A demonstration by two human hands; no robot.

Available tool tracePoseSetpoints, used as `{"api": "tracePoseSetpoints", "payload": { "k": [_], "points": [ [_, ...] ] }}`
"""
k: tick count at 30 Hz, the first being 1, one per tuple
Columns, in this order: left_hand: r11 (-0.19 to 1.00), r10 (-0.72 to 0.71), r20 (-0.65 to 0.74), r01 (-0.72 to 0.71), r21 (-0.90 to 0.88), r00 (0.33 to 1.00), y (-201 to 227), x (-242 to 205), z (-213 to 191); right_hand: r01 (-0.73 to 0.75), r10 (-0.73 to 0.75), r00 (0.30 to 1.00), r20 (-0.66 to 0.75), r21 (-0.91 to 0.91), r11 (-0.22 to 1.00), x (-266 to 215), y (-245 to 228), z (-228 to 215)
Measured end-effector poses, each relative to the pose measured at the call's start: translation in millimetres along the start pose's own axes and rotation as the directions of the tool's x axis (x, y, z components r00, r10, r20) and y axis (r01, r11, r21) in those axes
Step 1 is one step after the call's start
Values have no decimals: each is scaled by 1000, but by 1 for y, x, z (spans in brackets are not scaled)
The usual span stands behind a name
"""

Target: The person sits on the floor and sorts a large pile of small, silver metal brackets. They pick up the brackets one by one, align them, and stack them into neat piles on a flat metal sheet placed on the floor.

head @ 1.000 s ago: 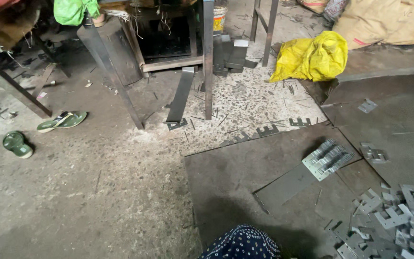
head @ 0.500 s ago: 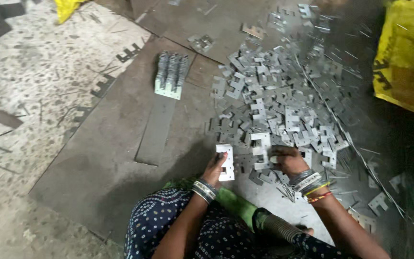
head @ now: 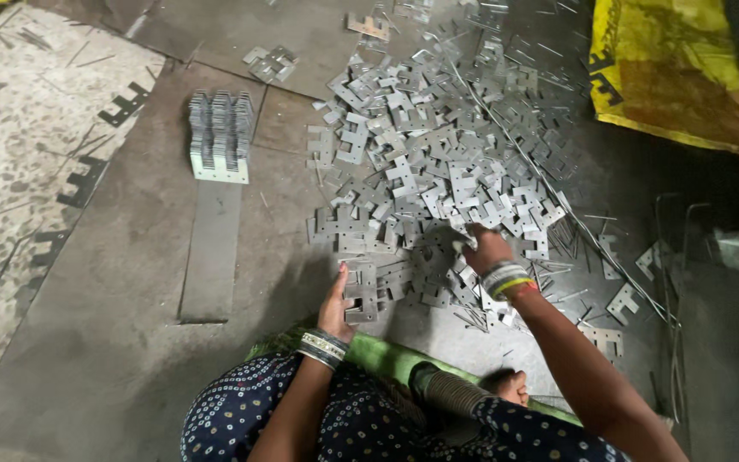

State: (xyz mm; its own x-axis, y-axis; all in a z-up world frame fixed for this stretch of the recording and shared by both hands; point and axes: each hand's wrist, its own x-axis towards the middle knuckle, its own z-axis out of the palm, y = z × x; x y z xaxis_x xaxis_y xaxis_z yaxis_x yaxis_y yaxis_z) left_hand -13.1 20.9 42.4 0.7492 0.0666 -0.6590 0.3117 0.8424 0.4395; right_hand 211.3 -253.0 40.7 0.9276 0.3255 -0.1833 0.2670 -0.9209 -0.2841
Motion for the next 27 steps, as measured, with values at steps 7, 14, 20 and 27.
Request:
{"api": "tracePoseSetpoints", "payload": {
  "k": [7,14,20,27],
  "points": [
    [1000,7,131,-7,0,991,1,-6,3,-60,59,997,51,14,998,6,-25,-30],
    [991,-104,24,101,82,994,7,3,12,607,-619,775,-128,-122,785,-56,-80,-67],
    [992,-108,129,99,74,986,-6,10,0,469,-465,879,107,-371,801,15,-57,6],
    [998,-10,20,11,-58,1000,-13,24,-22,485,-535,843,-43,-368,793,16,-45,23]
  ]
}}
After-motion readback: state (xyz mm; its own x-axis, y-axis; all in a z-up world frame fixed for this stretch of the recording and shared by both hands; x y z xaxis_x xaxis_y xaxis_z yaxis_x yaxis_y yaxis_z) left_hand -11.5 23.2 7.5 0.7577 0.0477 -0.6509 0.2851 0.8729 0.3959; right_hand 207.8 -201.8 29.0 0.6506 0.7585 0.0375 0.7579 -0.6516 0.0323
